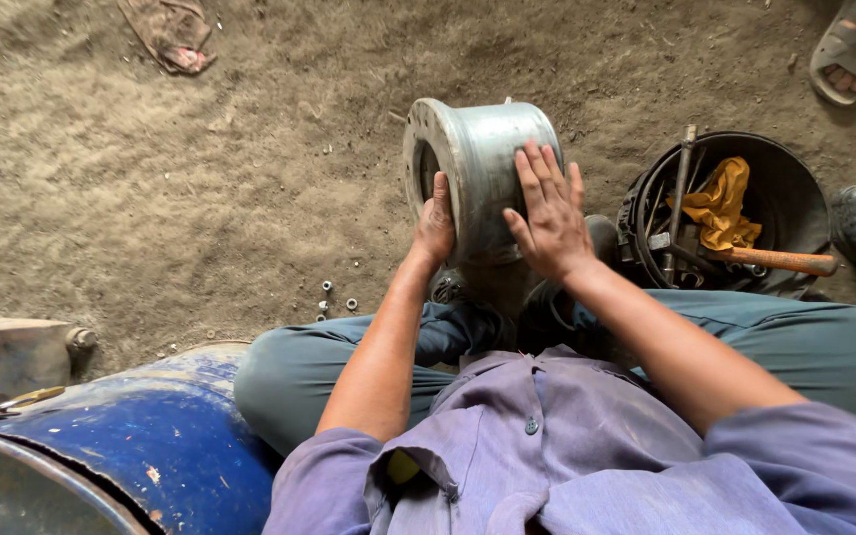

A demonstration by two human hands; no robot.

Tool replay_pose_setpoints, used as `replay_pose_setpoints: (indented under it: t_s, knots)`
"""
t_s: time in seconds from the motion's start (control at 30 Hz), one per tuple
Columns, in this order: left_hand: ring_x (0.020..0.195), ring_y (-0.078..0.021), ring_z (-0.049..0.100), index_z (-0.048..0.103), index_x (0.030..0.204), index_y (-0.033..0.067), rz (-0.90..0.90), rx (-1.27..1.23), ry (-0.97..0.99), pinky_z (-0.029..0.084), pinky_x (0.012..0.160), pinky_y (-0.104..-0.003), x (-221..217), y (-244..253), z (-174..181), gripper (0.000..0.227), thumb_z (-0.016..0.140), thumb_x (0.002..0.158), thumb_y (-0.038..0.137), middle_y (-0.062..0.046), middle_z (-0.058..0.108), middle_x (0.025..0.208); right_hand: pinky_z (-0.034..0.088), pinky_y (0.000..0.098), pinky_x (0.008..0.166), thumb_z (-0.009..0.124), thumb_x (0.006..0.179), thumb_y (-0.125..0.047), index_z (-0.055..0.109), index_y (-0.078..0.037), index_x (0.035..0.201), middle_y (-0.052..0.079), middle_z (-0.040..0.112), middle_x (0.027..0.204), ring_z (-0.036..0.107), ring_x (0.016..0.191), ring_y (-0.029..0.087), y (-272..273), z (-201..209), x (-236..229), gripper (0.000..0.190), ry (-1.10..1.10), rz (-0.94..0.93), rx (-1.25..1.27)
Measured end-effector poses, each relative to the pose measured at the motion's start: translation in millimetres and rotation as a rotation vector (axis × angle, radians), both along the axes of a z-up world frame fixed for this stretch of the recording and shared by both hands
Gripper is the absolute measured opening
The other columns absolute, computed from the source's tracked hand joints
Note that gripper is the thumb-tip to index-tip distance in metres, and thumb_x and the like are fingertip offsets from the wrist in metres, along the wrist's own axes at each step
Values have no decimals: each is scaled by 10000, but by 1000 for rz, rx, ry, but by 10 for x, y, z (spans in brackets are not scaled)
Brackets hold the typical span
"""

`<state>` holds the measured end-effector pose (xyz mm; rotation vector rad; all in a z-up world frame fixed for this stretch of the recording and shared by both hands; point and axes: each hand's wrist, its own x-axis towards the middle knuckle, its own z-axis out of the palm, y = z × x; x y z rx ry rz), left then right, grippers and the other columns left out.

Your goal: The person rubs a metal automotive component by hand while sitting on the floor near a blue barrel and a bucket of tools.

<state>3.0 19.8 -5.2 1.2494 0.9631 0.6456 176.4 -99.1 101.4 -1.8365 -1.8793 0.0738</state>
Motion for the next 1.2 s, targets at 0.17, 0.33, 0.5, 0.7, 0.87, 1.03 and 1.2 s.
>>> replay_pose_setpoints:
  t_s: [0.17,0.33,0.5,0.7,0.87,1.03,1.2]
  knots:
    - [1017,-259,693,738,1172,-41,-61,20,53,503,986,-354,26,37,-68,1070,133,941,811,-185,782,1034,107,590,1256,429,1087,-408,336,-10,1612,205,331,1672,262,1570,369,158,-16,118,665,-27,-18,2]
    - [1084,-275,673,715,1198,-36,-1,100,76,466,1011,-368,-12,-29,82,1027,159,960,795,-198,764,1105,279,519,1233,413,1096,-468,500,-122,1504,122,482,1579,390,1493,323,983,57,478,542,119,-57,-259]
    - [1129,-322,664,442,1500,-15,263,337,17,495,990,-387,12,-416,439,937,371,962,749,-244,715,1206,295,504,1208,413,1094,-491,487,-99,1505,141,483,1564,395,1483,340,956,3,432,573,70,-91,-192]
    - [1228,-377,658,257,1578,-24,181,436,182,505,1050,-421,67,-479,769,974,803,878,376,-277,650,1343,199,549,1239,451,1077,-465,313,5,1619,205,312,1683,246,1580,382,-51,-81,175,730,-10,-16,41]
    - [1201,-353,700,314,1538,-34,133,433,43,537,1031,-403,31,-425,783,901,805,886,347,-259,686,1314,206,541,1242,451,1092,-466,340,-4,1603,204,339,1670,268,1573,366,27,-103,301,698,25,13,31]
    - [1194,-336,678,348,1504,-44,105,425,36,524,1023,-402,-27,-401,759,858,798,890,352,-254,674,1306,282,525,1200,439,1092,-479,502,-74,1488,194,497,1539,393,1475,358,879,-2,527,570,114,-33,-157]
    - [1169,-318,667,417,1453,-42,94,371,78,520,1008,-401,-54,-450,774,801,791,891,390,-237,678,1277,257,553,1206,411,1084,-504,543,-102,1449,161,554,1477,423,1460,334,1060,-23,507,558,52,-99,-302]
